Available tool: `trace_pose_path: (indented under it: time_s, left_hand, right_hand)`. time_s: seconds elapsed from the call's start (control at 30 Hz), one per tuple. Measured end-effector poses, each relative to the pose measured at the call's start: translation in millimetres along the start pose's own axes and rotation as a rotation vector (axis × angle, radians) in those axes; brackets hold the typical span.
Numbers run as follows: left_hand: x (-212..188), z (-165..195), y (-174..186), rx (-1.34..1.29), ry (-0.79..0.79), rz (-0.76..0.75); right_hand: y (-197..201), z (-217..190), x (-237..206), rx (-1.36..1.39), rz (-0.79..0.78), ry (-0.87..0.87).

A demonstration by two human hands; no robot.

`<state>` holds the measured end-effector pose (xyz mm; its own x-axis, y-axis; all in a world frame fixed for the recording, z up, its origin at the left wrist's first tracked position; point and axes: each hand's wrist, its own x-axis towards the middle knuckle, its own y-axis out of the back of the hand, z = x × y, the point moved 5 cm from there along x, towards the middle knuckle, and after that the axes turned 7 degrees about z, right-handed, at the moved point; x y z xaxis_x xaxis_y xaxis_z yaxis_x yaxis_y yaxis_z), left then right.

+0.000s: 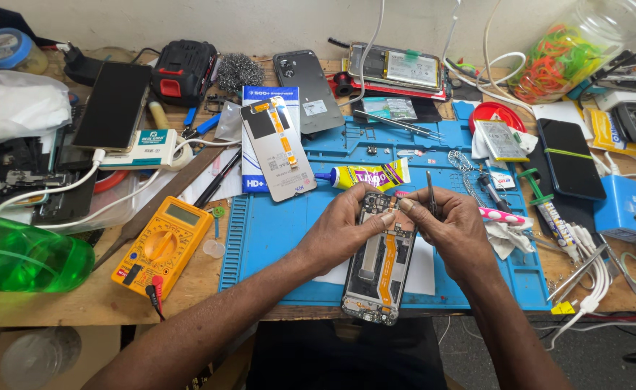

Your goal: The person works on a disassembled smartphone on a blue mat, using a metal tool to scrape the battery area and a toothbrush to clean the internal components. They handle the phone's back cover and internal circuit board, moving parts around the cluttered workbench.

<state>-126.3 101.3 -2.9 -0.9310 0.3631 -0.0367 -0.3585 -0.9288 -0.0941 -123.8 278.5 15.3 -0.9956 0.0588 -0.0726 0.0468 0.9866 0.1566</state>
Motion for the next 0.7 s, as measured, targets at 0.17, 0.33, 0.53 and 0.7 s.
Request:
trace_pose_path:
  time_s: [0.17,0.33,0.53,0.7]
  left_hand:
    - [-3,6,1,-0.137,-0.019,-0.004]
    - [0,-4,2,-0.024,0.038,0.011]
    - [2,-10,4,0.018,-0.014,-0.009]
    - [2,-12,1,0.022,0.033,-0.028]
  right_hand:
    - [8,7,-4,0.115,-0.019,-0.061]
    - [10,13,-4,0.071,-0.019,-0.069]
    - [13,15,-1,0.076,-0.023,-0.04]
    - [15,12,-3,0.064,-0.033,-0.033]
